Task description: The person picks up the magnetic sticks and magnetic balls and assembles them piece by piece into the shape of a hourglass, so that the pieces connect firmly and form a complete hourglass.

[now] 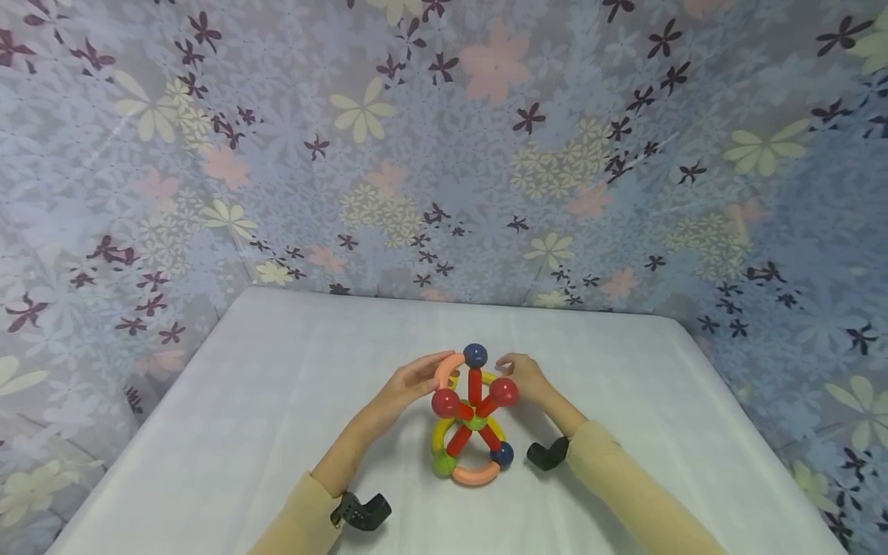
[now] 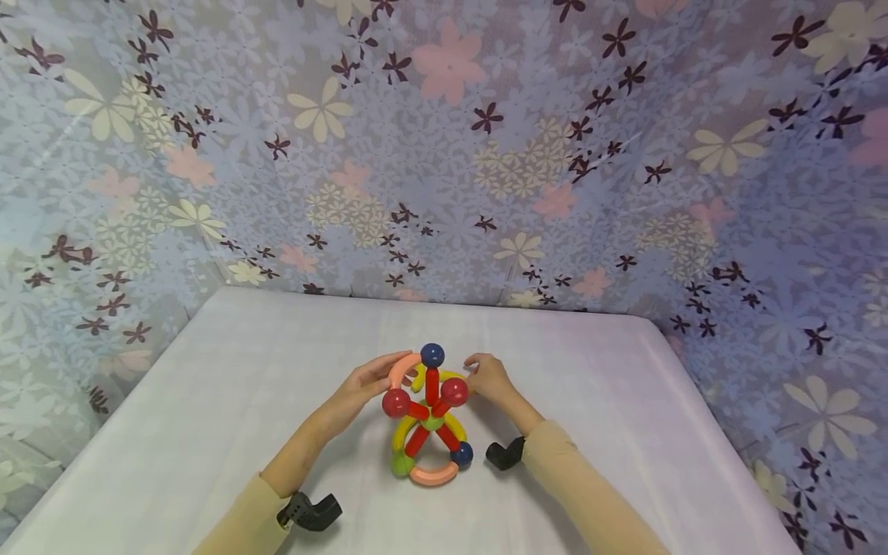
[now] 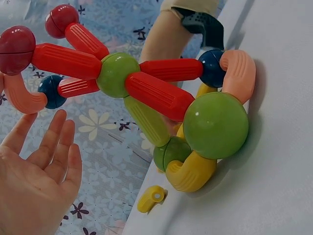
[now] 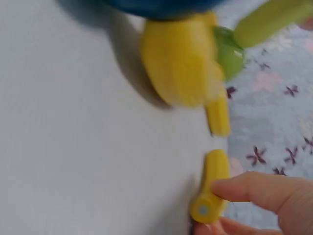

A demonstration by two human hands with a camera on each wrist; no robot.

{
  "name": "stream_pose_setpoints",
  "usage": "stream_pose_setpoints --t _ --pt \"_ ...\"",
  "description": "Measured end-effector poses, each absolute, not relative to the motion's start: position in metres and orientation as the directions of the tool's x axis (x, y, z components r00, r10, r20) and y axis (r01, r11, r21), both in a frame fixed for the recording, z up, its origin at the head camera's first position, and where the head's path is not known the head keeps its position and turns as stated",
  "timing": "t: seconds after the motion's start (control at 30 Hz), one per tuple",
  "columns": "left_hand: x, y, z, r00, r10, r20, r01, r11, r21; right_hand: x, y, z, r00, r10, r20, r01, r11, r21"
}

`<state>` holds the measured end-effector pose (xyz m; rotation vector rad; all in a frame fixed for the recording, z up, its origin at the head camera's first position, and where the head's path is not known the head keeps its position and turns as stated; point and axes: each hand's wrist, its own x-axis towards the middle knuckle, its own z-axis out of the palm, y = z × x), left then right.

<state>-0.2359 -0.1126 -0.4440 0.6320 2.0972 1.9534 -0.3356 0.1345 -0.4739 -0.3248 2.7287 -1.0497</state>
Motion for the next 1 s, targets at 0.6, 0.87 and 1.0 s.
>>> stream_pose_setpoints --t 0.6,0.87,1.0 --pt "-0.234 -0.112 -0.44 -0.882 0.44 0.168 0.182 -0.01 0.983 -0.29 0.174 -0.377 -0.969 -0.184 -0.164 0.086 0.371 -0.925" --pt "-0.233 -0.113 -0.439 -0.88 0.442 0.174 0.184 -0.022 0.983 -0.253 0.144 -0.336 -0.964 -0.262 -0.041 -0.056 0.352 -0.934" --pt "-0.234 -0.112 -0.44 -0.876 0.449 0.176 0.184 -0.026 0.983 -0.244 0.136 -0.336 -0.967 -0.255 -0.018 -0.087 0.398 -0.913"
